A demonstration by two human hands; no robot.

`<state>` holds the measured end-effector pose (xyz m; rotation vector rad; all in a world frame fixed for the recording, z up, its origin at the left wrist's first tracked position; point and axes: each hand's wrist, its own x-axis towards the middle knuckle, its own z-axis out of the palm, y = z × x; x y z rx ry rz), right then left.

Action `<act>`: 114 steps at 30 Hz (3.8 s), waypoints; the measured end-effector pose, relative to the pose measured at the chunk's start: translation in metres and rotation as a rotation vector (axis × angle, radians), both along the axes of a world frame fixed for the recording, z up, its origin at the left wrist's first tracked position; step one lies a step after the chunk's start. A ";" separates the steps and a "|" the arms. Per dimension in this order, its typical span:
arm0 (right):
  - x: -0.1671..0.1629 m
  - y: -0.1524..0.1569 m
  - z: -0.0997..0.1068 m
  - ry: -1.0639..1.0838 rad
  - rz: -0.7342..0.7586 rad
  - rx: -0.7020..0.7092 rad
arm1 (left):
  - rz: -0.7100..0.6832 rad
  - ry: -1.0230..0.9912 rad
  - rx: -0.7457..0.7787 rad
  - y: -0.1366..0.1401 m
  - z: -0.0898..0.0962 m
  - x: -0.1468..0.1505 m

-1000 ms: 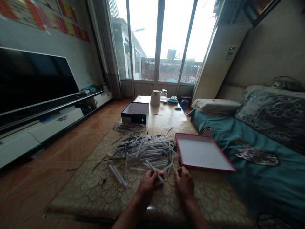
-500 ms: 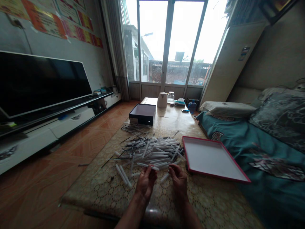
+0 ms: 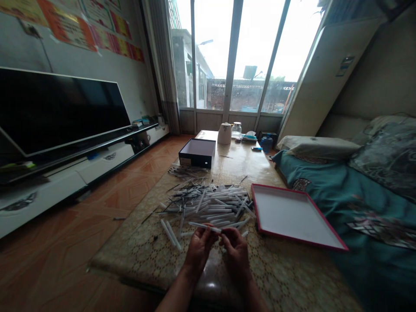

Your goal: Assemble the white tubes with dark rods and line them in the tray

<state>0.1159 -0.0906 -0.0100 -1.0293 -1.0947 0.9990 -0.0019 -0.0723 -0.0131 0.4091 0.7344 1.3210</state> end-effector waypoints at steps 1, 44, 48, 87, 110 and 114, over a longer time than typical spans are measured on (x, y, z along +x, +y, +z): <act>0.000 0.000 -0.001 -0.003 -0.002 -0.001 | -0.001 0.008 0.002 0.000 0.000 0.000; 0.003 -0.002 -0.011 -0.277 -0.117 0.042 | -0.033 -0.003 0.062 -0.003 0.000 -0.001; 0.002 -0.003 -0.014 -0.471 -0.211 0.083 | -0.041 0.020 0.082 -0.004 0.000 -0.001; -0.004 0.000 -0.021 -0.797 -0.267 0.100 | -0.029 0.036 0.093 -0.002 -0.005 -0.001; -0.003 -0.001 -0.020 -0.759 -0.276 0.071 | -0.039 0.053 0.101 -0.003 -0.002 0.000; -0.003 -0.003 -0.018 -0.742 -0.260 0.059 | -0.027 0.014 0.076 -0.003 -0.002 0.000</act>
